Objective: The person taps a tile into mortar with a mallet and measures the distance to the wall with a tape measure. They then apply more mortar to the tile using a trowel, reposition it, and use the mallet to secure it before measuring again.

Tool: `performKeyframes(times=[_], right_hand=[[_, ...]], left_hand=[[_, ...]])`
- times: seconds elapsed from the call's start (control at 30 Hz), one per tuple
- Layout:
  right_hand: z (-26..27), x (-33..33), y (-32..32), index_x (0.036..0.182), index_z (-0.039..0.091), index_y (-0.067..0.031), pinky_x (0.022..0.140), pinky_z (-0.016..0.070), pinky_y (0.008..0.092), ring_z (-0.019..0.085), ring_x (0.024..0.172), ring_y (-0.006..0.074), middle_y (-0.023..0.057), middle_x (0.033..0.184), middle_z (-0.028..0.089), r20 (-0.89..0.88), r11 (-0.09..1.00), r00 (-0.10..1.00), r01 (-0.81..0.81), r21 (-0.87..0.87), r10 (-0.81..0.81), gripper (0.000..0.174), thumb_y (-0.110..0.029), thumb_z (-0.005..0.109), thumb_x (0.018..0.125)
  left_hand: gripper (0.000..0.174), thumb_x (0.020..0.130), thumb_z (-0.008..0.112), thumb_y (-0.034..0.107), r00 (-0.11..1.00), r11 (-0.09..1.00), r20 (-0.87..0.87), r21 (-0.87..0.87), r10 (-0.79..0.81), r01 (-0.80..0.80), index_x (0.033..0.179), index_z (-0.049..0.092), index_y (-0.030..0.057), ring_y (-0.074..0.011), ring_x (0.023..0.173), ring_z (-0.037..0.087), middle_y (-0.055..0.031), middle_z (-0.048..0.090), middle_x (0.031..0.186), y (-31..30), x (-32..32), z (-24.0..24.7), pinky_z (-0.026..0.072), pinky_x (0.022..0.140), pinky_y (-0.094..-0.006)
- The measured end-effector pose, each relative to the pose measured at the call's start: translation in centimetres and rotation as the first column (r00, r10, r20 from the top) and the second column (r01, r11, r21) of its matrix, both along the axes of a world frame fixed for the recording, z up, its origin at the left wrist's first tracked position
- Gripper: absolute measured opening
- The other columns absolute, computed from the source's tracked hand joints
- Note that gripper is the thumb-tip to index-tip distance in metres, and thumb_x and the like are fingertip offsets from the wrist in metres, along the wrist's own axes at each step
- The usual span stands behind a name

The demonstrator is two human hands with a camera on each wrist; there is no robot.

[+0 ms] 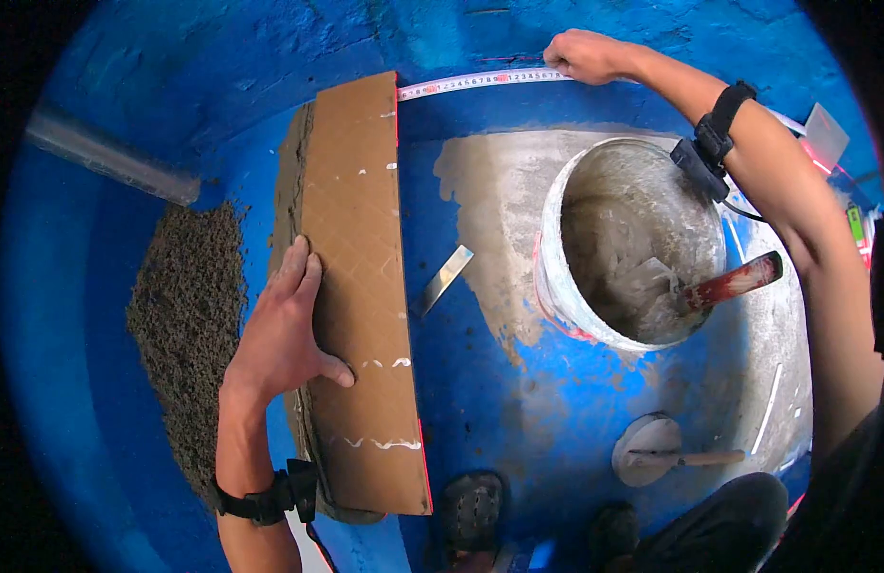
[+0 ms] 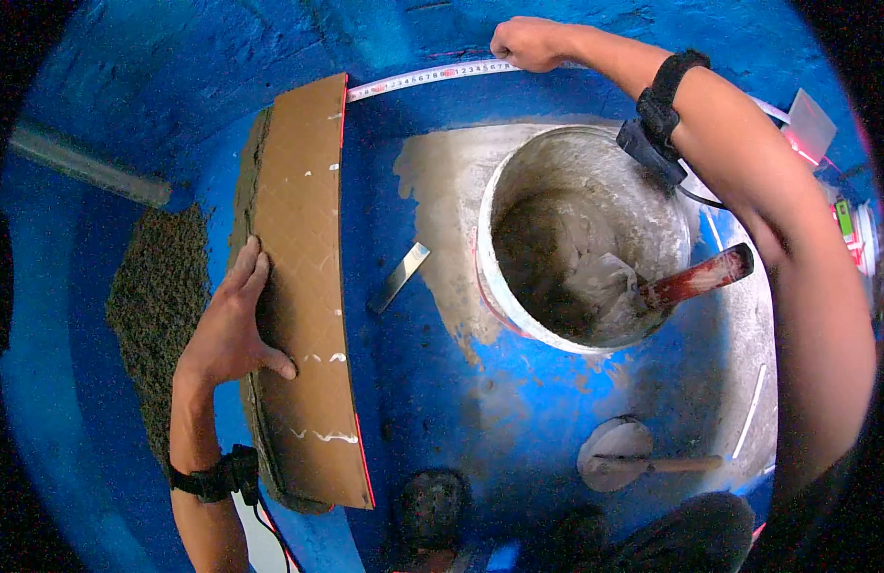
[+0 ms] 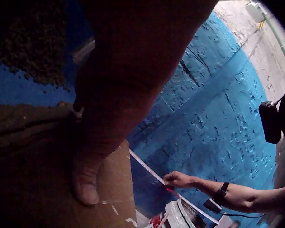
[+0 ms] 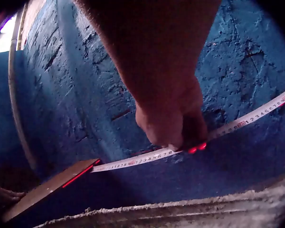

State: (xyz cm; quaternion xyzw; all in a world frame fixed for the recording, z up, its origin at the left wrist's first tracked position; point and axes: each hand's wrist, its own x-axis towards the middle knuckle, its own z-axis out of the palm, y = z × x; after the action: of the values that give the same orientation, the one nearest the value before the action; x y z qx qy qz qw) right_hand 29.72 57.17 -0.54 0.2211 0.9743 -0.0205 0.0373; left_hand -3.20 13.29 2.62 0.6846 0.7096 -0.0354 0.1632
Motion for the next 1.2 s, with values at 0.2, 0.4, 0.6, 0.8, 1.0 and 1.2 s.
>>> performKeyframes(times=[0.2,0.4,0.6,0.8,1.0,1.2], right_hand=[[0.1,0.2,-0.7,0.083,0.062,0.0025,0.072,0.0457,0.0527,0.061,0.083,0.0469,0.0243,0.082,0.063,-0.025,0.998,0.999,0.048,0.03,-0.047,0.005,-0.001,0.06,0.081],[1.2,-0.1,-2.3,0.088,0.072,-0.0027,0.076,0.0523,0.0551,0.069,0.089,0.0455,0.0226,0.088,0.072,0.033,0.987,0.995,0.085,0.139,-0.09,0.01,-0.007,0.064,0.083],[5.3,3.8,-3.4,0.094,0.06,-0.001,0.079,0.0483,0.0561,0.064,0.095,0.0478,0.0214,0.09,0.068,0.097,0.962,0.987,0.102,0.254,-0.131,0.017,-0.002,0.066,0.078],[18.5,14.9,-8.0,0.136,0.056,-0.0017,0.108,0.0403,0.0415,0.051,0.124,0.0352,0.0193,0.132,0.056,0.055,0.893,0.993,0.067,0.444,-0.102,0.05,0.004,0.063,0.087],[25.1,26.5,-30.4,0.13,0.059,-0.0028,0.095,0.0468,0.0434,0.059,0.105,0.03,0.0136,0.115,0.063,-0.031,0.805,0.81,0.578,-0.132,-0.586,0.029,-0.019,0.06,0.106],[10.6,28.3,-46.1,0.099,0.07,-0.0019,0.091,0.048,0.0487,0.065,0.102,0.0397,0.0159,0.099,0.068,-0.077,0.953,0.977,0.175,-0.249,-0.2,0.011,-0.005,0.073,0.089]], left_hand=[[0.142,0.033,0.103,0.026,1.0,1.0,0.004,0.011,0.002,-0.002,0.152,0.039,-0.0146,-0.0428,0.157,0.027,-0.0316,0.026,0.168,0.0,0.0,0.0,0.0297,0.128,-0.0442],[0.142,0.032,0.103,0.025,1.0,1.0,-0.014,0.015,-0.011,0.011,0.153,0.038,-0.0149,-0.0448,0.155,0.029,-0.0326,0.027,0.167,-0.1,0.0,0.1,0.0304,0.128,-0.044],[0.137,0.034,0.103,0.023,0.999,0.996,0.0,0.082,-0.042,0.042,0.151,0.041,-0.014,-0.0459,0.153,0.032,-0.0344,0.03,0.164,-0.1,-0.6,-0.7,0.0323,0.127,-0.0437],[0.143,0.034,0.103,0.03,0.998,0.997,-0.039,0.053,-0.055,0.057,0.154,0.036,-0.0132,-0.0453,0.157,0.024,-0.0336,0.025,0.167,-0.5,-1.2,-1.6,0.025,0.13,-0.0433],[0.142,0.036,0.103,0.032,0.987,0.997,-0.14,0.021,-0.073,0.077,0.154,0.037,-0.0114,-0.0476,0.157,0.023,-0.0332,0.024,0.167,-0.2,-1.0,-1.7,0.0252,0.13,-0.0466],[0.14,0.039,0.104,0.034,0.975,0.995,-0.199,0.001,-0.095,0.097,0.154,0.038,-0.0095,-0.0466,0.154,0.029,-0.0302,0.03,0.166,0.3,-1.1,-1.9,0.0277,0.129,-0.0474]])
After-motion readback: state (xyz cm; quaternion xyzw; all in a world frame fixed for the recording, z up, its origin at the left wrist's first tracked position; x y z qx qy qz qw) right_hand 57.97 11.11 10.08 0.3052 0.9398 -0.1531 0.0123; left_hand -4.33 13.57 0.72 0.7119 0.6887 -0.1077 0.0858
